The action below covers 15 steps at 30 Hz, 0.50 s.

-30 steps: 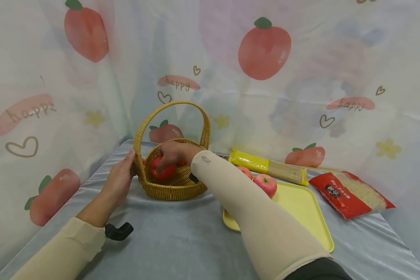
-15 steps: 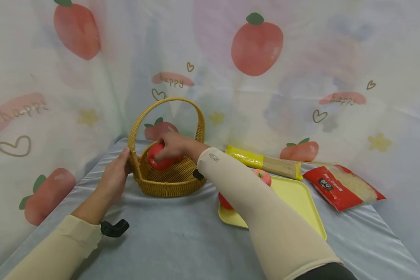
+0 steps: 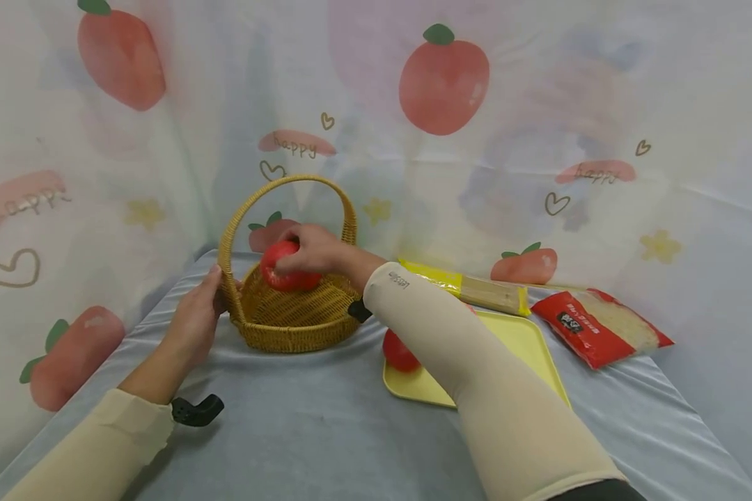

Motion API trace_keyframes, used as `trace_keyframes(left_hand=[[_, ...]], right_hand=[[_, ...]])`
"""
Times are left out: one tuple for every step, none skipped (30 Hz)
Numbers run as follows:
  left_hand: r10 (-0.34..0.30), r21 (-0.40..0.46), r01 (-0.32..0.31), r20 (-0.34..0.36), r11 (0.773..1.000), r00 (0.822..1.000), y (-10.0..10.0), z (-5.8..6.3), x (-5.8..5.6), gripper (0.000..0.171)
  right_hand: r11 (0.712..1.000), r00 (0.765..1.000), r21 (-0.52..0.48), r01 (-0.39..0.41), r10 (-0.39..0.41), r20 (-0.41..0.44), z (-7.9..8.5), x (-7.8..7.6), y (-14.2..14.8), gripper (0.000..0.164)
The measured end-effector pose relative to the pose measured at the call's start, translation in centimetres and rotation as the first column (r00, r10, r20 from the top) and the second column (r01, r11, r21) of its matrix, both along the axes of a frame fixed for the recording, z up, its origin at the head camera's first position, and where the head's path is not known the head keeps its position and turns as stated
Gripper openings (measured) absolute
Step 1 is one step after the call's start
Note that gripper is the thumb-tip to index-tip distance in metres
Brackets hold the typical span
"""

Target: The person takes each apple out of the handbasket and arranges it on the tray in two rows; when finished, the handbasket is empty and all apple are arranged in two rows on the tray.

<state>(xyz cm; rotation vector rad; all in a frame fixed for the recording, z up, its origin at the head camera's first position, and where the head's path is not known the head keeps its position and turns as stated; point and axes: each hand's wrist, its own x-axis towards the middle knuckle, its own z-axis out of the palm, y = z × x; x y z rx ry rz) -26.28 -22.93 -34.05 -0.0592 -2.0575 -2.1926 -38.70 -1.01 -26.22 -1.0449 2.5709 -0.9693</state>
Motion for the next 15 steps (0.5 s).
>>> trace_keyframes(left_hand=[[-0.003, 0.003, 0.003, 0.001, 1.000, 1.000, 0.0, 0.0, 0.0, 0.052], [-0.005, 0.015, 0.005, 0.000, 1.000, 1.000, 0.0, -0.1, 0.0, 0.052], [-0.007, 0.030, 0.007, -0.001, 1.000, 1.000, 0.0, -0.1, 0.0, 0.052], [-0.007, 0.030, 0.007, -0.002, 1.000, 1.000, 0.0, -0.1, 0.1, 0.051], [-0.009, 0.032, 0.010, -0.003, 0.999, 1.000, 0.0, -0.1, 0.1, 0.051], [-0.010, 0.036, 0.010, -0.004, 0.999, 1.000, 0.0, -0.1, 0.0, 0.050], [-0.012, 0.040, 0.012, -0.005, 0.999, 1.000, 0.0, -0.1, 0.0, 0.049], [-0.012, 0.040, 0.013, -0.007, 0.999, 1.000, 0.0, -0.1, 0.0, 0.049], [-0.013, 0.041, 0.013, -0.006, 0.999, 1.000, 0.0, -0.1, 0.0, 0.048], [-0.014, 0.038, 0.014, -0.007, 0.999, 1.000, 0.0, -0.1, 0.0, 0.048], [-0.014, 0.034, 0.014, -0.006, 0.999, 1.000, -0.1, -0.2, 0.0, 0.049], [-0.015, 0.037, 0.015, -0.008, 0.999, 1.000, -0.1, -0.2, 0.0, 0.049], [-0.018, 0.045, 0.019, -0.012, 0.999, 1.000, -0.1, -0.2, 0.0, 0.049], [-0.020, 0.053, 0.021, -0.015, 0.998, 1.000, -0.1, -0.2, 0.0, 0.048], [-0.024, 0.061, 0.025, -0.019, 0.998, 1.000, -0.1, -0.3, 0.0, 0.048]], right_hand=[[1.000, 1.000, -0.009, 0.003, -0.003, 0.005, 0.1, 0.1, 0.2, 0.047], [1.000, 1.000, -0.018, 0.003, -0.003, 0.007, 0.2, 0.2, 0.4, 0.048], [1.000, 1.000, -0.028, 0.003, -0.003, 0.009, 0.2, 0.3, 0.6, 0.049], [0.999, 1.000, -0.038, 0.003, -0.002, 0.012, 0.3, 0.4, 0.8, 0.050], [0.999, 1.000, -0.046, 0.004, -0.004, 0.009, 0.4, 0.5, 0.9, 0.050], [0.999, 1.000, -0.052, 0.006, -0.005, 0.010, 0.5, 0.7, 1.1, 0.051], [0.998, 1.000, -0.057, 0.008, -0.007, 0.006, 0.5, 0.8, 1.3, 0.051], [0.998, 1.000, -0.060, 0.009, -0.008, 0.006, 0.6, 0.9, 1.5, 0.052], [0.998, 1.000, -0.063, 0.013, -0.012, 0.004, 0.7, 1.1, 1.7, 0.053], [0.998, 1.000, -0.064, 0.019, -0.019, -0.001, 0.7, 1.2, 1.9, 0.054], [0.998, 1.000, -0.064, 0.026, -0.026, -0.004, 0.8, 1.3, 2.1, 0.056], [0.997, 0.999, -0.068, 0.030, -0.031, -0.007, 0.8, 1.4, 2.4, 0.058], [0.996, 0.999, -0.078, 0.036, -0.037, -0.009, 0.8, 1.6, 2.6, 0.058], [0.995, 0.999, -0.089, 0.043, -0.044, -0.011, 0.8, 1.7, 2.9, 0.058], [0.993, 0.999, -0.104, 0.050, -0.051, -0.010, 0.8, 1.8, 3.2, 0.058]])
